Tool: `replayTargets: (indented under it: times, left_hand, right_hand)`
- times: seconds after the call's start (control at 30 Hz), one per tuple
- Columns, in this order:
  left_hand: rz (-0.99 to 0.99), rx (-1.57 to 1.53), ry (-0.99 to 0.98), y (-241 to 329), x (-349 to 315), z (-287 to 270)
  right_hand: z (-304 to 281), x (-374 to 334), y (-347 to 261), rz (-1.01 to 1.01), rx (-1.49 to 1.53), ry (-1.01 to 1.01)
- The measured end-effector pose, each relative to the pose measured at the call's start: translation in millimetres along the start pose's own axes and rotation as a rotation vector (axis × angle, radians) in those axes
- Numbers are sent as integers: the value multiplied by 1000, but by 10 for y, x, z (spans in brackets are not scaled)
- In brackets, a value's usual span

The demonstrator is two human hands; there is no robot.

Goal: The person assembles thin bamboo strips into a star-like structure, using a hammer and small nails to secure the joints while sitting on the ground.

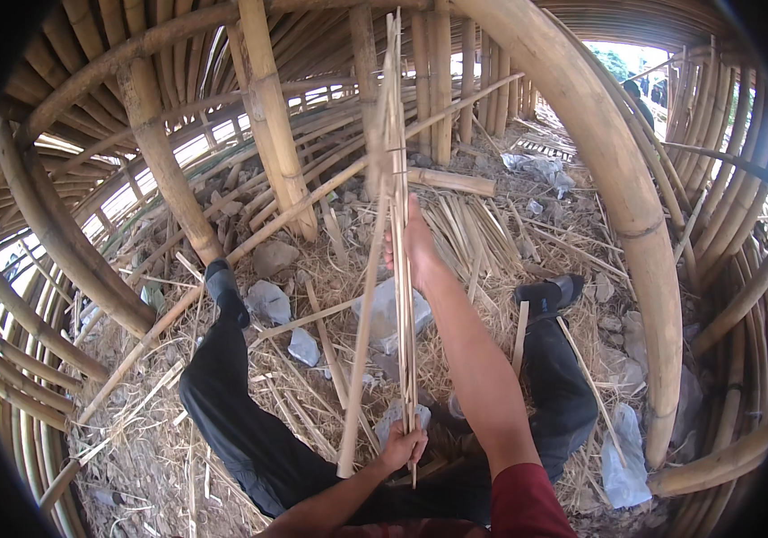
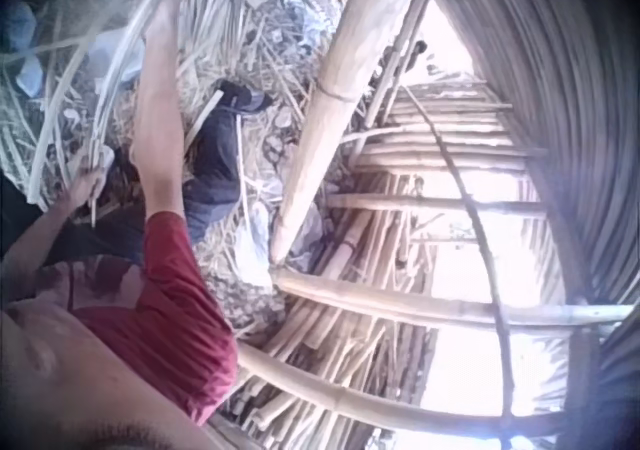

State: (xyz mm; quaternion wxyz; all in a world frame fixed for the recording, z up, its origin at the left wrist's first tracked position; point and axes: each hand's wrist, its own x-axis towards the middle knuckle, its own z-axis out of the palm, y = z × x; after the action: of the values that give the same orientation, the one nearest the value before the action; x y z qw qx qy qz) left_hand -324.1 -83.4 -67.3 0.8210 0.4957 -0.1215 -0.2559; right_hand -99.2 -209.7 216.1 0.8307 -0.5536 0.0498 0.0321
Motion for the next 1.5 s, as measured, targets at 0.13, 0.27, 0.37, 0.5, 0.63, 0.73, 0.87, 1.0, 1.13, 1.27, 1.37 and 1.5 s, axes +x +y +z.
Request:
replayTargets:
  times: [0.13,0.27,0.37,0.5,0.63,0.73,0.87,1.0,1.13,1.27,1.37,1.5]
  left_hand:
    - [-83,82,7,-4,-33,-38]
    - [-150,383,-283,539,152,-282]
    - [-28,457,-93,1630,324,-519]
    - [306,461,291,2516,1078,-312]
    - [330,410,146,2897,1568,-82]
    - [301,330,193,2877,1572,22]
    - [318,149,179,2672,1568,-89]
    - [314,-193,-28,2304,1468,-352]
    - [521,-23,67,1944,1381,-103]
    - [407,607,418,2042,1373,150]
    - [659,821,498,2022,1384,192]
    - [701,909,500,2053,1305,262]
  right_hand:
    - [-68,131,141,-54,25,13]
    - [-269,57,92,-39,57,-59]
    - [-265,131,214,-2,46,-127]
    - [-133,-29,-16,81,-167,-94]
    - [28,-141,-175,67,-176,-230]
    - [-152,-58,-243,71,-210,-318]
    - [-274,-121,-319,95,-266,-296]
    - [-366,49,-142,34,-145,-311]
    - [-374,197,170,-41,-183,-136]
    - [-367,127,185,43,-23,-188]
    - [-432,200,202,33,-36,-215]
    - [-450,191,203,42,-30,-241]
